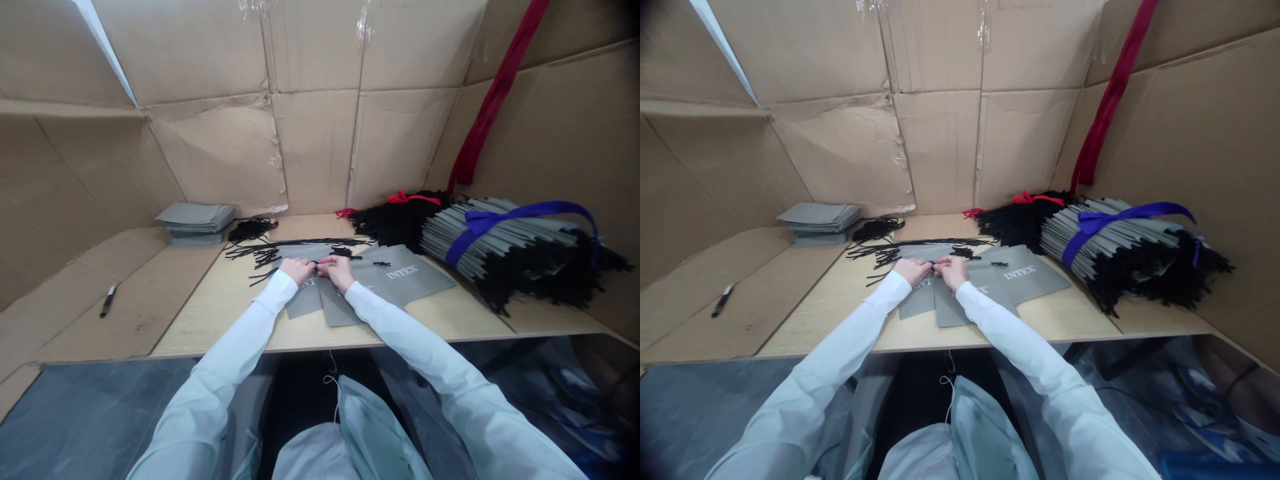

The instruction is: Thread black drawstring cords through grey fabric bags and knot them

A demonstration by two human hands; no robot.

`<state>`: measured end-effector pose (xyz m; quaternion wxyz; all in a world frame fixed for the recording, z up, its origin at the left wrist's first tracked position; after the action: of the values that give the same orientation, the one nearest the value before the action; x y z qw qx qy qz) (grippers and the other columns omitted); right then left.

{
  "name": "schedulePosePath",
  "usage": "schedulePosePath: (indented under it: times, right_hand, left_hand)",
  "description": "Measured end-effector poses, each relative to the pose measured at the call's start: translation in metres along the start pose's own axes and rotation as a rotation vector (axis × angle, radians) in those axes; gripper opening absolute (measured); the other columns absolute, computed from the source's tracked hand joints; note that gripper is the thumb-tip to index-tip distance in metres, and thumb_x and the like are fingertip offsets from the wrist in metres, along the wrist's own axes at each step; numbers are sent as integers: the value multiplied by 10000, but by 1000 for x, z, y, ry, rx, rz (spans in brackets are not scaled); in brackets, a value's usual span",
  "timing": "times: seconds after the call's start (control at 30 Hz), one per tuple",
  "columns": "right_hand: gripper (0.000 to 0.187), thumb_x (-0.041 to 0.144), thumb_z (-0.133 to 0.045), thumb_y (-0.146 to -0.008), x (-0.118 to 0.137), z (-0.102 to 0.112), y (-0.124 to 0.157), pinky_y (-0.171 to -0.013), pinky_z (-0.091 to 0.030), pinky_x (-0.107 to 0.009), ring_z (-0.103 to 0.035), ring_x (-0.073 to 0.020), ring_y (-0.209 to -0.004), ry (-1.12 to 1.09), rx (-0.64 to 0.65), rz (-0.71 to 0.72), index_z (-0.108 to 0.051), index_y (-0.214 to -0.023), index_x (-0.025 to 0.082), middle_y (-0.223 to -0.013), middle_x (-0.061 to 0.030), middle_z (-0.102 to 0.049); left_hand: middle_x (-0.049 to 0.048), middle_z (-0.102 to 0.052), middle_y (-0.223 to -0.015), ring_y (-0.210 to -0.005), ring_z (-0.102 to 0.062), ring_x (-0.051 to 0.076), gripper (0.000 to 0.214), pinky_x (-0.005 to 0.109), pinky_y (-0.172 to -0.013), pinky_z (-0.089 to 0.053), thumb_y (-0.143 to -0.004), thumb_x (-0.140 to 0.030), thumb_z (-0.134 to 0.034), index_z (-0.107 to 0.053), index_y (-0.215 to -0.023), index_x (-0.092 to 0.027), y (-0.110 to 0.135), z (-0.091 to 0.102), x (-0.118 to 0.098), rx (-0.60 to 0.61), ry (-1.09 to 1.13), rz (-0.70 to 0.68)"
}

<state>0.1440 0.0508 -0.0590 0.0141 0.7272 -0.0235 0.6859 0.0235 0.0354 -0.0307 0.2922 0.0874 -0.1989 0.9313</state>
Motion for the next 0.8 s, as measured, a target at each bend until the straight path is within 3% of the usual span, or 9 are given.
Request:
schedulePosePath:
  times: [0.2, 0.33, 0.43, 0.6, 0.7, 0.8]
  right_hand:
    - [118, 176, -631, -503, -6, 5, -12, -470, -469, -218, -529, -101, -440, 143, -46, 41, -576, -592, 121, -486, -13, -568]
    - [150, 213, -617, -515, -8, 8, -18, -501, -466, -220, -535, -103, -465, 196, -44, 101, -614, -634, 122, -500, -13, -580]
    - [146, 210, -608, -513, -9, 9, -21, -512, -463, -219, -536, -102, -473, 210, -38, 125, -618, -630, 124, -498, -10, -581]
    - [115, 177, -586, -508, -10, 7, -26, -483, -449, -217, -523, -102, -450, 209, 14, 93, -611, -599, 112, -484, -17, -575]
    - [119, 179, -571, -514, -8, 7, -26, -477, -438, -214, -514, -98, -442, 252, -4, 130, -610, -601, 109, -480, -17, -571]
    - [146, 207, -563, -528, -5, 6, -23, -463, -423, -203, -504, -91, -438, 289, -8, 165, -616, -623, 110, -489, -20, -577]
  left_hand:
    - [83, -531, -720, -618, -521, 131, 297, 231, -495, -314, -815, -270, -257, -527, -894, -174, -2, -7, 1, -19, 46, -137]
    - [68, -536, -739, -601, -520, 116, 302, 222, -501, -321, -809, -326, -266, -516, -898, -182, -2, -10, -2, -8, 148, -109]
    - [17, -536, -664, -561, -499, 106, 272, 208, -486, -318, -750, -401, -373, -521, -850, -195, -5, -12, 0, 6, 377, 123]
    - [-55, -318, -411, -339, -291, 49, 209, 180, -357, -228, -721, -323, -440, -499, -665, -130, -12, -21, 5, 194, 1235, 608]
    - [-66, -250, -409, -315, -197, 27, 178, 163, -322, -180, -751, -204, -383, -484, -632, -119, -12, -20, 6, 292, 1648, 722]
    - [-50, -314, -420, -330, -239, 21, 178, 144, -328, -230, -747, -139, -372, -506, -632, -115, -9, -19, 7, 277, 1854, 823]
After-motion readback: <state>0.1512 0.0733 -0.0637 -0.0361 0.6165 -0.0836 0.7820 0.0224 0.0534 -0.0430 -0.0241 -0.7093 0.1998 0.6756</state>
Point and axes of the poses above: each hand's wrist, its own y-axis away from the middle knuckle, its own z-axis out of the back of the hand, x = y × z, the point moved 3 cm from there along -y, towards the middle knuckle
